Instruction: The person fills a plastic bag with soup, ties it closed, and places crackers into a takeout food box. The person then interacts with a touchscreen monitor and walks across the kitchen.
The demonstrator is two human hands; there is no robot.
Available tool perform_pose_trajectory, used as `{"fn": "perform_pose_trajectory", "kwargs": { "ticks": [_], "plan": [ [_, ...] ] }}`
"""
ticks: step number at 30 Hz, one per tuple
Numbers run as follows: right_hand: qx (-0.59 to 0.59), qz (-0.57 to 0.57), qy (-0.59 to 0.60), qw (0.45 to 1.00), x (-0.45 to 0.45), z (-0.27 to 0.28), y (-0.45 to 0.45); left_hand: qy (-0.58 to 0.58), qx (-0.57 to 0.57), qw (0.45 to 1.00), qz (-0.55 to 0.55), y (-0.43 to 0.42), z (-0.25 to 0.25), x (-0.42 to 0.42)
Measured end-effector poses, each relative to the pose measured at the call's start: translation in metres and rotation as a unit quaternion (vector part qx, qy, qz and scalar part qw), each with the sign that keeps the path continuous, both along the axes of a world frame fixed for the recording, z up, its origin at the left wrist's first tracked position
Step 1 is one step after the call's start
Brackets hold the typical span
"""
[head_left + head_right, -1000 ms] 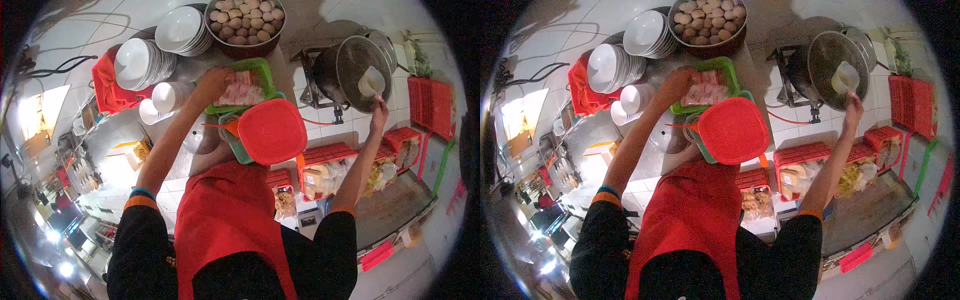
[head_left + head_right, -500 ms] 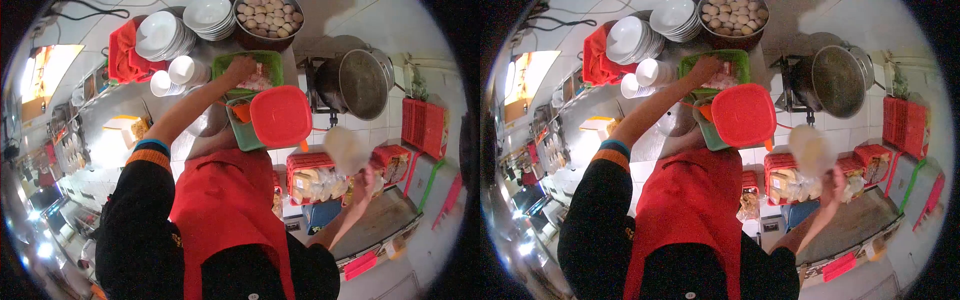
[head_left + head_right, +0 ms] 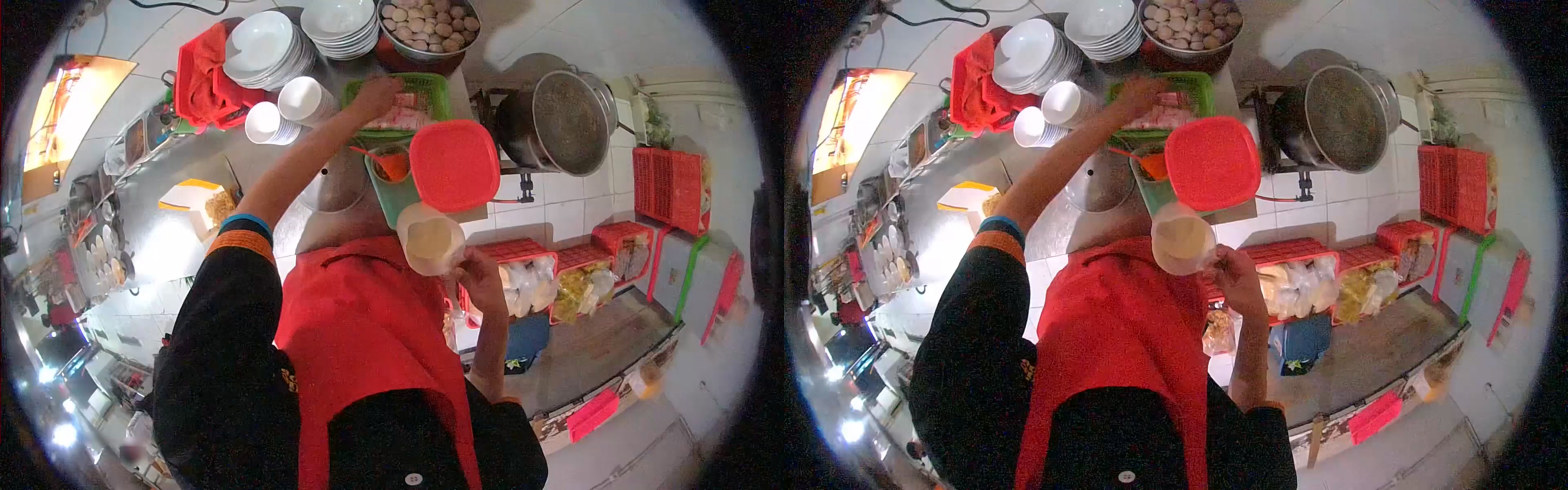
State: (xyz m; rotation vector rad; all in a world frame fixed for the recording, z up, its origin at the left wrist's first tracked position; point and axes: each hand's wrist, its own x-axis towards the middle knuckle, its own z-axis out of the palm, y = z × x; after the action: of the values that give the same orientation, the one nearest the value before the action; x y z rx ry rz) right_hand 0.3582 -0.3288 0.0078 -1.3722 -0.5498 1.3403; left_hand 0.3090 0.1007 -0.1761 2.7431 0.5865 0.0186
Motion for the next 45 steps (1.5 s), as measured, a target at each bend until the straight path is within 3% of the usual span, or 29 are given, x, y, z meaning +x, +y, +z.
{"fn": "perform_pose_trajectory", "kwargs": {
  "ticks": [3,9,11,13,15,17,19,23,25,29,30,31,33,34,37,45],
  "plan": [
    [-0.023,0.01,-0.038,0.999,-0.007,0.002,0.0,-0.101,0.008,0.995,0.012,0.0,0.044,-0.012],
    [-0.06,0.018,-0.063,0.996,-0.021,0.006,0.003,-0.258,-0.097,0.96,0.056,-0.005,0.13,-0.036],
    [-0.066,0.036,-0.076,0.994,-0.023,0.005,0.007,-0.35,-0.172,0.92,0.046,-0.004,0.155,-0.051],
    [-0.028,0.02,-0.046,0.998,-0.029,0.008,0.013,-0.362,-0.19,0.91,0.078,-0.017,0.195,-0.078],
    [-0.029,0.023,-0.038,0.999,-0.037,0.01,0.021,-0.373,-0.341,0.854,0.123,-0.02,0.209,-0.106],
    [-0.031,0.022,-0.03,0.999,-0.045,0.008,0.027,-0.351,-0.307,0.871,0.157,-0.029,0.228,-0.139],
    [-0.041,0.042,-0.077,0.995,-0.05,-0.007,0.031,-0.397,-0.431,0.79,0.178,-0.041,0.241,-0.169],
    [-0.04,0.048,-0.07,0.996,-0.059,-0.053,0.035,-0.422,-0.445,0.747,0.256,-0.068,0.243,-0.224],
    [-0.02,0.007,-0.091,0.996,-0.066,-0.073,0.038,-0.464,-0.484,0.68,0.297,-0.08,0.228,-0.246],
    [-0.028,-0.004,-0.135,0.99,-0.062,-0.12,0.036,-0.467,-0.419,0.692,0.357,-0.1,0.196,-0.294],
    [-0.003,-0.025,-0.13,0.991,-0.06,-0.129,0.034,-0.479,-0.453,0.646,0.385,-0.102,0.168,-0.308],
    [0.023,-0.046,-0.126,0.991,-0.059,-0.137,0.032,-0.481,-0.45,0.644,0.389,-0.107,0.169,-0.314],
    [0.013,-0.067,-0.125,0.99,-0.063,-0.146,0.035,-0.488,-0.491,0.575,0.435,-0.12,0.168,-0.324],
    [-0.008,-0.077,-0.136,0.988,-0.064,-0.145,0.038,-0.439,-0.479,0.617,0.444,-0.12,0.159,-0.334],
    [-0.028,-0.095,-0.146,0.984,-0.064,-0.15,0.039,-0.453,-0.493,0.581,0.463,-0.128,0.15,-0.343],
    [0.0,-0.113,-0.242,0.964,-0.068,-0.154,0.033,-0.45,-0.502,0.571,0.468,-0.141,0.152,-0.355]
  ]
}}
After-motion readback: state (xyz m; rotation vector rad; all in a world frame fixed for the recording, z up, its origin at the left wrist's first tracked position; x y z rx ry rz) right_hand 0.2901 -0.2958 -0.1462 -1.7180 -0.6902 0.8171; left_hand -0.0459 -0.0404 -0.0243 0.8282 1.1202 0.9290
